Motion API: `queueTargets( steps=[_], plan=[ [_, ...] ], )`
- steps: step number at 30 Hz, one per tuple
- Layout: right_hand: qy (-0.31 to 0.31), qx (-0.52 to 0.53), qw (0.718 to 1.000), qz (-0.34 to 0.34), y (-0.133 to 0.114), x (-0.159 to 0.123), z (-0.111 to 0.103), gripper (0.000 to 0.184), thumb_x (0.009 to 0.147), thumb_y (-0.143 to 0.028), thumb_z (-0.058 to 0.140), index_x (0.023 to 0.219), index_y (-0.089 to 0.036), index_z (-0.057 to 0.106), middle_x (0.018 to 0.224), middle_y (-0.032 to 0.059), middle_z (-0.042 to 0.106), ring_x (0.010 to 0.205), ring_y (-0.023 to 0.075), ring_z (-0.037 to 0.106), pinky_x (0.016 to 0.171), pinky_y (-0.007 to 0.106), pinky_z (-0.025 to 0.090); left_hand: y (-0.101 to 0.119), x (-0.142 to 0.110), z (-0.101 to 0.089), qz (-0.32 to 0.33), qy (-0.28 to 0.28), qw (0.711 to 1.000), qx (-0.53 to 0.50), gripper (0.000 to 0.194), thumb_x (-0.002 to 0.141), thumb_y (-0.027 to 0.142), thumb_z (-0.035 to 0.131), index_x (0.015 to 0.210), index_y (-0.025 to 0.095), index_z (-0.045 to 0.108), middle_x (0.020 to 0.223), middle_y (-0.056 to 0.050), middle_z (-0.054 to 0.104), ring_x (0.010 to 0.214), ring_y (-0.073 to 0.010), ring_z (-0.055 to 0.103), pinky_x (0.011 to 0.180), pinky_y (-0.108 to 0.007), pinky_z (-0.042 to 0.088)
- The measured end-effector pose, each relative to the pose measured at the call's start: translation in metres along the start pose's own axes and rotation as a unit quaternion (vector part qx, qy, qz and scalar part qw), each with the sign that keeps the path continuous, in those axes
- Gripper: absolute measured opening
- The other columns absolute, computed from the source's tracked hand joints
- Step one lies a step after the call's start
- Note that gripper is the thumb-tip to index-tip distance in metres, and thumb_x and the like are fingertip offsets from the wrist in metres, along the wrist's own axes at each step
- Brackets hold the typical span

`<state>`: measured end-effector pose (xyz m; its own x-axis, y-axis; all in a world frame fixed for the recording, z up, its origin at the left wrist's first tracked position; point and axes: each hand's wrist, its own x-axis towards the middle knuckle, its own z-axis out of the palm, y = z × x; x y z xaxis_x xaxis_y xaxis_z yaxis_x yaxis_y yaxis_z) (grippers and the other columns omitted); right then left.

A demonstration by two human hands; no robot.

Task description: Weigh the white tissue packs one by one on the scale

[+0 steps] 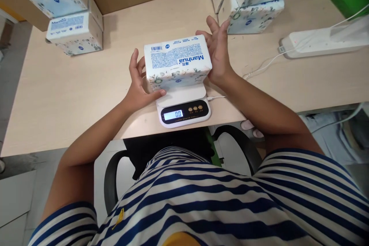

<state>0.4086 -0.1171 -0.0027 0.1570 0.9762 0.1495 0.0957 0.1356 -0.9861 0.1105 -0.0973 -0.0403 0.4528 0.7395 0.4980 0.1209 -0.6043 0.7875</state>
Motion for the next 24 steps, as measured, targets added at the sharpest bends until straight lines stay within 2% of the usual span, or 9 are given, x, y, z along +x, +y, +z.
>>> queueTargets(
  steps=[2, 5, 8, 10, 12, 14, 17, 21, 24],
  plan=[
    [-0.004, 0.003, 1.0, -0.003, -0.001, 0.0, 0.0, 0.131, 0.072, -0.115, 0.012, 0.179, -0.041, 0.021, 0.16, 0.0117, 0.06, 0.144, 0.0411, 0.064, 0.101, 0.057, 0.068, -0.001, -0.001, -0.001, 0.018, -0.002, 1.0, 0.014, 0.129, 0.079, 0.096, 0.074, 0.179, 0.049, 0.006, 0.167, -0.011, 0.05, 0.172, -0.0379, 0.038, 0.14, -0.062, 0.031],
    [-0.033, -0.063, 0.997, -0.012, 0.0, 0.001, -0.002, 0.122, 0.073, -0.115, 0.016, 0.177, -0.052, 0.02, 0.161, 0.007, 0.061, 0.138, 0.0397, 0.067, 0.093, 0.054, 0.07, -0.003, -0.001, -0.004, 0.042, -0.023, 0.998, 0.028, 0.126, 0.081, 0.096, 0.071, 0.178, 0.051, 0.004, 0.169, -0.01, 0.048, 0.17, -0.0372, 0.042, 0.14, -0.061, 0.033],
    [-0.03, -0.082, 0.996, -0.008, 0.002, 0.001, -0.003, 0.122, 0.074, -0.113, 0.01, 0.179, -0.051, 0.017, 0.163, 0.0073, 0.06, 0.134, 0.0383, 0.07, 0.092, 0.053, 0.07, -0.004, -0.001, -0.005, 0.058, -0.034, 0.997, 0.038, 0.127, 0.081, 0.099, 0.068, 0.178, 0.051, 0.002, 0.169, -0.01, 0.048, 0.168, -0.0362, 0.044, 0.139, -0.06, 0.033],
    [-0.021, -0.071, 0.997, -0.006, 0.002, 0.0, -0.002, 0.122, 0.075, -0.112, 0.005, 0.18, -0.05, 0.015, 0.161, 0.0083, 0.061, 0.134, 0.0373, 0.071, 0.095, 0.052, 0.07, -0.003, -0.001, -0.005, 0.069, -0.023, 0.996, 0.05, 0.124, 0.081, 0.102, 0.061, 0.178, 0.052, 0.004, 0.168, -0.01, 0.049, 0.167, -0.0361, 0.046, 0.139, -0.06, 0.033],
    [-0.021, -0.067, 0.997, -0.009, 0.001, -0.001, 0.001, 0.122, 0.075, -0.112, 0.005, 0.18, -0.05, 0.015, 0.159, 0.0084, 0.063, 0.135, 0.0367, 0.071, 0.098, 0.052, 0.069, -0.001, -0.001, -0.005, 0.068, 0.007, 0.996, 0.055, 0.115, 0.082, 0.106, 0.051, 0.177, 0.053, 0.013, 0.169, -0.008, 0.049, 0.167, -0.0375, 0.046, 0.138, -0.061, 0.035],
    [-0.022, -0.067, 0.997, -0.011, -0.003, -0.003, 0.003, 0.12, 0.077, -0.112, 0.009, 0.18, -0.05, 0.015, 0.156, 0.0084, 0.065, 0.137, 0.0372, 0.07, 0.101, 0.053, 0.068, 0.002, -0.001, -0.007, 0.038, 0.055, 0.997, 0.048, 0.106, 0.085, 0.107, 0.039, 0.174, 0.053, 0.025, 0.171, -0.008, 0.048, 0.168, -0.0397, 0.044, 0.137, -0.063, 0.037],
    [-0.022, -0.079, 0.997, -0.011, -0.008, -0.004, 0.005, 0.114, 0.082, -0.11, 0.026, 0.179, -0.051, 0.021, 0.156, 0.0082, 0.066, 0.142, 0.04, 0.068, 0.106, 0.058, 0.067, 0.006, -0.001, -0.012, -0.041, 0.127, 0.99, 0.033, 0.1, 0.088, 0.107, 0.027, 0.169, 0.049, 0.039, 0.175, -0.008, 0.045, 0.169, -0.0407, 0.041, 0.135, -0.063, 0.04],
    [-0.05, -0.131, 0.99, -0.028, -0.007, -0.002, 0.007, 0.108, 0.085, -0.104, 0.046, 0.177, -0.05, 0.03, 0.161, 0.0076, 0.063, 0.149, 0.0426, 0.063, 0.111, 0.062, 0.064, -0.005, 0.003, -0.018, -0.102, 0.171, 0.98, 0.004, 0.098, 0.088, 0.106, 0.025, 0.165, 0.048, 0.043, 0.177, -0.007, 0.041, 0.168, -0.0366, 0.042, 0.134, -0.059, 0.044],
    [-0.071, -0.166, 0.982, -0.05, -0.001, 0.001, 0.003, 0.108, 0.087, -0.103, 0.044, 0.179, -0.05, 0.026, 0.169, 0.0065, 0.056, 0.155, 0.0414, 0.058, 0.115, 0.062, 0.061, -0.021, 0.01, -0.021, -0.134, 0.201, 0.97, 0.0, 0.097, 0.091, 0.104, 0.022, 0.164, 0.043, 0.042, 0.178, -0.008, 0.038, 0.164, -0.0346, 0.046, 0.133, -0.059, 0.045]
  ],
)
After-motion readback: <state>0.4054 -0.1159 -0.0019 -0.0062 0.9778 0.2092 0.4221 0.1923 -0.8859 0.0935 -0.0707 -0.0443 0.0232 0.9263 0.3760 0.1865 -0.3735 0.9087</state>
